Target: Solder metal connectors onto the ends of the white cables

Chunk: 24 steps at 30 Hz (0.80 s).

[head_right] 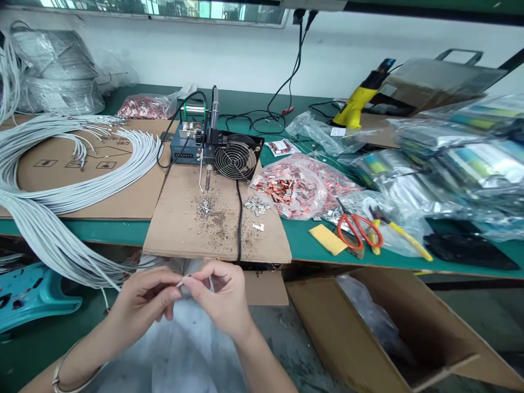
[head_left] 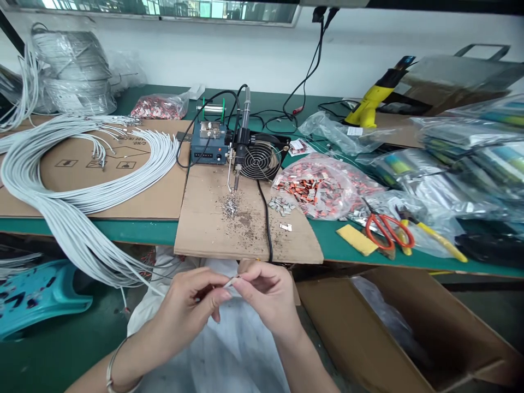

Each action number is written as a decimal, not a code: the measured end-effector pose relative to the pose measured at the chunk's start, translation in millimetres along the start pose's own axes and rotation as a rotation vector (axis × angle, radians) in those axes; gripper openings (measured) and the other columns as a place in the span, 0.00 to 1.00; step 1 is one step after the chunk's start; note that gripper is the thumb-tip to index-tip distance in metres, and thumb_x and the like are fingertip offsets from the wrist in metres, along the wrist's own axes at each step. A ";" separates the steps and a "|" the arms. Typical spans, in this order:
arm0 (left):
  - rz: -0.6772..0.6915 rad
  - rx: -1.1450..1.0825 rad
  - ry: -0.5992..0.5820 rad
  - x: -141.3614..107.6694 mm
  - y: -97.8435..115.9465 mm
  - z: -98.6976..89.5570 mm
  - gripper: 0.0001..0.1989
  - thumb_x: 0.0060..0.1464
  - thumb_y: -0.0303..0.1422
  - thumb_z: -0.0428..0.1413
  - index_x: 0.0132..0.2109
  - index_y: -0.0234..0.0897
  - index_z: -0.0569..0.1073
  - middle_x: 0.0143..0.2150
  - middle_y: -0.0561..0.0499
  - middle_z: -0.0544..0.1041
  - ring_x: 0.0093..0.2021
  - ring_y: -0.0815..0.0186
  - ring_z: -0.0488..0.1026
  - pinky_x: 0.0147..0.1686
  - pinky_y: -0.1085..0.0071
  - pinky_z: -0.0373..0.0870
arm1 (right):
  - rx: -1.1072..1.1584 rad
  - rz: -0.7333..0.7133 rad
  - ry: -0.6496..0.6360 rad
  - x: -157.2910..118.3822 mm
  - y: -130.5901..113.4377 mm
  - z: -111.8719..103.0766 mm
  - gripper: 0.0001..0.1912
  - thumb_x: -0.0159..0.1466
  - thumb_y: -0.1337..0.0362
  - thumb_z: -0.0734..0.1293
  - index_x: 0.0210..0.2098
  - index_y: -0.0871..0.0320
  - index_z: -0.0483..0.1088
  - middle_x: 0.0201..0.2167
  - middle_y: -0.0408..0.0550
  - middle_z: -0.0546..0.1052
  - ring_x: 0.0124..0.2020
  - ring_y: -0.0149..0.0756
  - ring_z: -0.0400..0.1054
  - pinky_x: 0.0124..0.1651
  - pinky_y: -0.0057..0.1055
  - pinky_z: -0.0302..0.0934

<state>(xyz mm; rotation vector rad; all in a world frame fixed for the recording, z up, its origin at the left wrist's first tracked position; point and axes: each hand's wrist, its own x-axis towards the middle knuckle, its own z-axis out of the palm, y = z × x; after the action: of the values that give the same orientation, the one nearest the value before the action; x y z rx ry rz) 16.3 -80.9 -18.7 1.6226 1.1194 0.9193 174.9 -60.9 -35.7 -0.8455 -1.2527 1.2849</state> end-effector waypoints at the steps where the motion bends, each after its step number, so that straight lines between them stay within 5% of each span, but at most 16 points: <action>1: 0.050 0.043 0.039 -0.2 0.2 -0.2 0.09 0.55 0.35 0.54 0.36 0.35 0.76 0.23 0.52 0.69 0.20 0.74 0.65 0.20 0.79 0.59 | 0.033 -0.010 0.007 0.1 1.8 2.3 0.11 0.54 0.64 0.70 0.18 0.60 0.66 0.14 0.41 0.63 0.19 0.28 0.54 0.21 0.26 0.50; 4: 0.084 0.019 0.106 0.5 0.4 0.6 0.08 0.53 0.33 0.55 0.35 0.37 0.78 0.22 0.52 0.69 0.21 0.73 0.66 0.21 0.78 0.63 | 0.102 -0.040 0.038 0.9 7.1 11.8 0.12 0.54 0.62 0.70 0.19 0.59 0.65 0.14 0.41 0.63 0.19 0.28 0.56 0.22 0.27 0.52; 9: -0.182 -0.298 0.112 4.0 1.4 5.7 0.11 0.50 0.37 0.57 0.30 0.32 0.76 0.19 0.52 0.71 0.19 0.71 0.69 0.20 0.78 0.68 | 0.224 -0.064 0.175 -2.6 18.9 35.5 0.13 0.58 0.60 0.68 0.22 0.58 0.63 0.17 0.40 0.62 0.21 0.28 0.58 0.23 0.26 0.54; 15: -0.226 -0.395 0.109 4.2 2.5 3.8 0.13 0.48 0.39 0.59 0.29 0.31 0.74 0.18 0.53 0.71 0.19 0.73 0.69 0.21 0.80 0.68 | 0.342 -0.042 0.164 -7.6 20.6 48.4 0.12 0.60 0.61 0.66 0.24 0.57 0.63 0.18 0.39 0.61 0.16 0.26 0.57 0.18 0.24 0.54; 21: -0.239 -0.454 0.071 4.4 1.3 -1.9 0.19 0.47 0.45 0.58 0.28 0.29 0.71 0.17 0.52 0.70 0.18 0.74 0.68 0.20 0.81 0.67 | 0.249 -0.108 0.170 -6.7 12.6 46.3 0.10 0.61 0.63 0.65 0.25 0.57 0.63 0.17 0.38 0.60 0.14 0.25 0.57 0.16 0.23 0.54; 24: -0.266 -0.539 0.012 3.9 -1.4 -8.8 0.21 0.45 0.47 0.59 0.27 0.29 0.69 0.17 0.53 0.69 0.16 0.74 0.68 0.17 0.81 0.66 | 0.020 -0.070 0.049 -1.5 6.8 30.4 0.06 0.55 0.64 0.70 0.31 0.57 0.69 0.19 0.41 0.66 0.21 0.29 0.61 0.24 0.25 0.58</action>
<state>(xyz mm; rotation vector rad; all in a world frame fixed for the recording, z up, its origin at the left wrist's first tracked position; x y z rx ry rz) 9.0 -74.6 -17.3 1.0058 0.9600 0.9519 144.3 -66.8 -36.9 -0.8076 -1.2187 1.2119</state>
